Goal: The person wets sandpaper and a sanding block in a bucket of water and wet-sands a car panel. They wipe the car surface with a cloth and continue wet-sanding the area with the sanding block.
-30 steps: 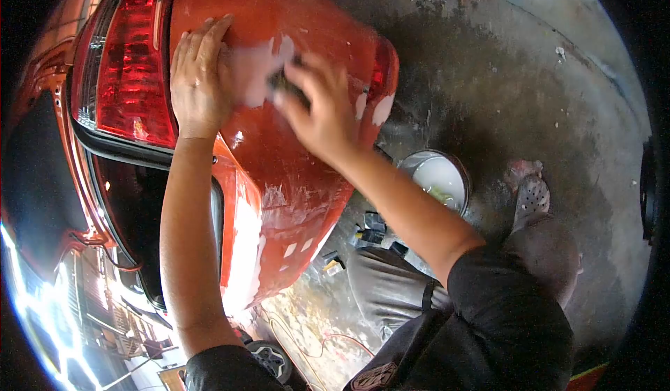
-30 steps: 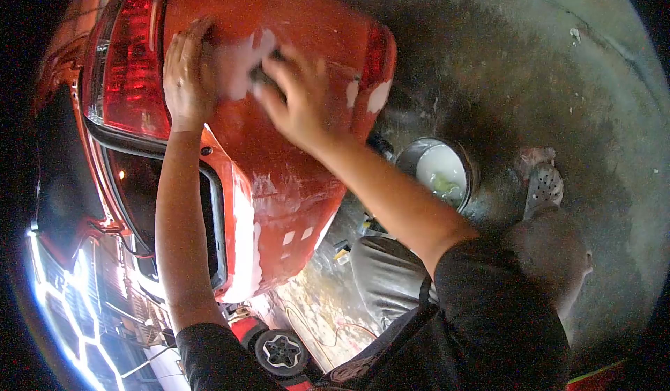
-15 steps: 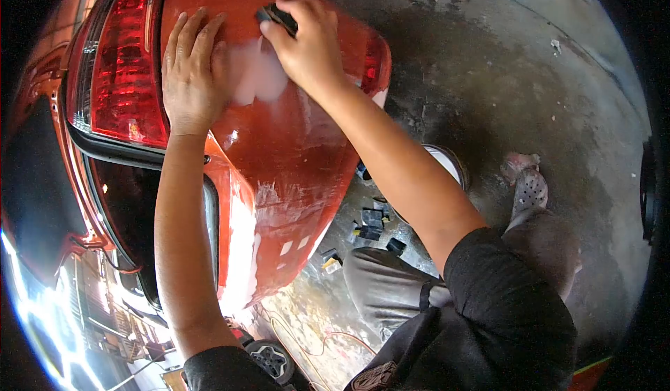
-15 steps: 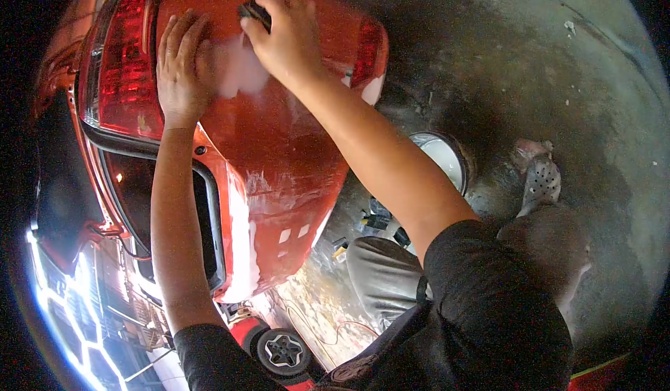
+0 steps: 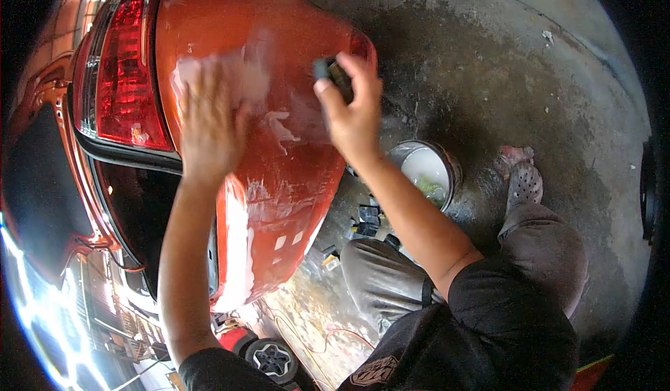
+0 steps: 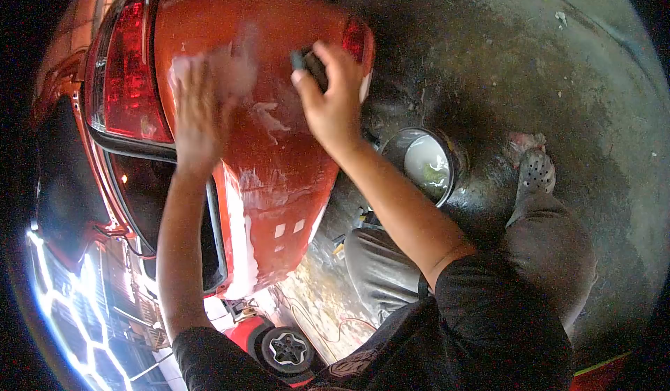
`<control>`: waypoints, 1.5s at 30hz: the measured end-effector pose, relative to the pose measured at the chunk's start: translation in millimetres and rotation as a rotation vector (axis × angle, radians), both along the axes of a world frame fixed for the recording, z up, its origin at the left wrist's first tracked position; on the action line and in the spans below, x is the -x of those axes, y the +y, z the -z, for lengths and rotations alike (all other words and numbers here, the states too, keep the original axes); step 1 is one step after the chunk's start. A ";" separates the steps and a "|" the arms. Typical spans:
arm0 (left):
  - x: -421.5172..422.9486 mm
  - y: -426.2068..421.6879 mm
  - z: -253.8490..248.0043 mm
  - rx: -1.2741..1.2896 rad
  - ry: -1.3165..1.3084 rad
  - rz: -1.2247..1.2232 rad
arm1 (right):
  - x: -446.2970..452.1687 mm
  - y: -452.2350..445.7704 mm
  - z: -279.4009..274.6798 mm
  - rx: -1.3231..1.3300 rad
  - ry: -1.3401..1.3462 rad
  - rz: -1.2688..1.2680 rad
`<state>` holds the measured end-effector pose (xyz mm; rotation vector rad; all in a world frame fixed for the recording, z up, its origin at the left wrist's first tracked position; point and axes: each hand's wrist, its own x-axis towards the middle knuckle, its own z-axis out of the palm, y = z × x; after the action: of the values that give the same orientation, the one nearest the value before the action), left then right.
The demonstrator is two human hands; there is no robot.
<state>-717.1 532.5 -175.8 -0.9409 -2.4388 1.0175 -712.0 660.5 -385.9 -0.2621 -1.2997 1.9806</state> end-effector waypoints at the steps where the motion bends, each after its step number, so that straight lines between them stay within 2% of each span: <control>1: -20.9 1.5 8.9 0.123 -0.054 -0.104 | 13.0 19.2 3.7 -0.008 0.015 0.057; 2: -32.5 1.5 16.8 0.244 -0.108 -0.210 | 21.4 33.9 5.0 0.063 -0.014 0.065; 4: -31.0 -5.1 28.7 0.195 -0.120 -0.201 | 32.0 56.5 5.4 0.265 -0.001 0.028; 7: -10.3 12.3 37.4 0.199 -0.077 -0.205 | 34.4 74.3 -3.5 0.431 0.084 0.035; 9: 15.1 31.9 46.7 0.210 -0.032 -0.190 | 29.1 80.9 -14.4 0.458 0.123 0.000; 12: 45.4 59.1 66.9 0.457 0.046 -0.252 | 21.9 89.0 -31.3 0.490 0.182 0.031; 15: 55.0 64.2 95.9 0.600 0.057 -0.195 | 16.5 99.7 -44.2 0.622 0.260 -0.002; 17: 44.2 65.4 121.4 0.611 -0.036 -0.175 | 23.3 107.4 -37.2 0.580 0.222 0.046; 19: 26.3 62.4 162.4 0.553 -0.146 -0.140 | 23.4 117.0 -40.9 0.579 0.224 0.066; 21: -6.1 82.7 202.5 0.166 -0.506 -0.430 | 25.0 126.0 -36.6 0.576 0.224 0.065; 23: -27.7 58.8 277.4 0.052 -0.968 -0.473 | 28.1 133.3 -30.0 0.578 0.201 0.068; 24: -48.5 78.7 288.2 -0.084 -1.044 -0.577 | 27.0 136.8 -31.5 0.580 0.209 0.059; 25: -65.7 44.1 368.6 -0.261 -1.109 -0.346 | 27.9 141.1 -23.8 0.520 0.167 0.051; 26: -81.8 49.8 405.7 -0.171 -1.223 -0.515 | 29.2 144.2 -15.7 0.493 0.142 0.041; 28: -117.9 23.5 524.1 -0.169 -1.376 -0.342 | 28.9 150.8 -5.5 0.438 0.075 0.003; 30: -144.6 28.4 621.4 -0.035 -1.453 -0.433 | 28.9 150.8 2.2 0.431 0.042 -0.016; 32: -149.9 51.1 645.4 0.047 -1.455 -0.577 | 29.4 147.2 12.3 0.367 -0.013 -0.076; 33: -155.8 60.4 650.9 0.003 -1.451 -0.570 | 28.7 143.8 17.9 0.319 -0.055 -0.106; 35: -165.2 63.8 672.2 -0.411 -1.465 -0.521 | 30.9 134.8 38.6 0.135 -0.177 -0.158; 37: -174.7 58.9 687.4 -0.814 -1.445 -0.466 | 40.5 117.5 59.0 0.140 -0.162 -0.244; 38: -150.2 65.6 595.3 -0.635 -1.402 -0.593 | 41.9 111.7 62.8 -0.009 -0.231 -0.236; 39: -118.8 80.4 474.6 -0.435 -1.363 -0.702 | 41.1 103.6 59.7 -0.062 -0.235 -0.269; 41: -106.4 51.7 348.9 -1.005 -1.008 -0.409 | 38.9 87.0 47.2 -0.225 -0.143 -0.291; 42: -94.6 53.8 273.2 -1.178 -0.972 -0.674 | 35.5 79.7 36.5 -0.301 -0.076 -0.279; 43: -82.4 58.9 193.4 -1.103 -0.821 -0.830 | 34.1 68.9 29.6 -0.337 0.017 -0.277; 45: -64.2 44.6 89.5 -0.913 -0.583 -0.411 | 29.5 44.7 9.4 -0.355 0.187 -0.275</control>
<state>-653.0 577.1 -265.2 -0.4358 -3.1303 -0.4119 -741.6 705.2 -395.3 0.2792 -1.5962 1.8936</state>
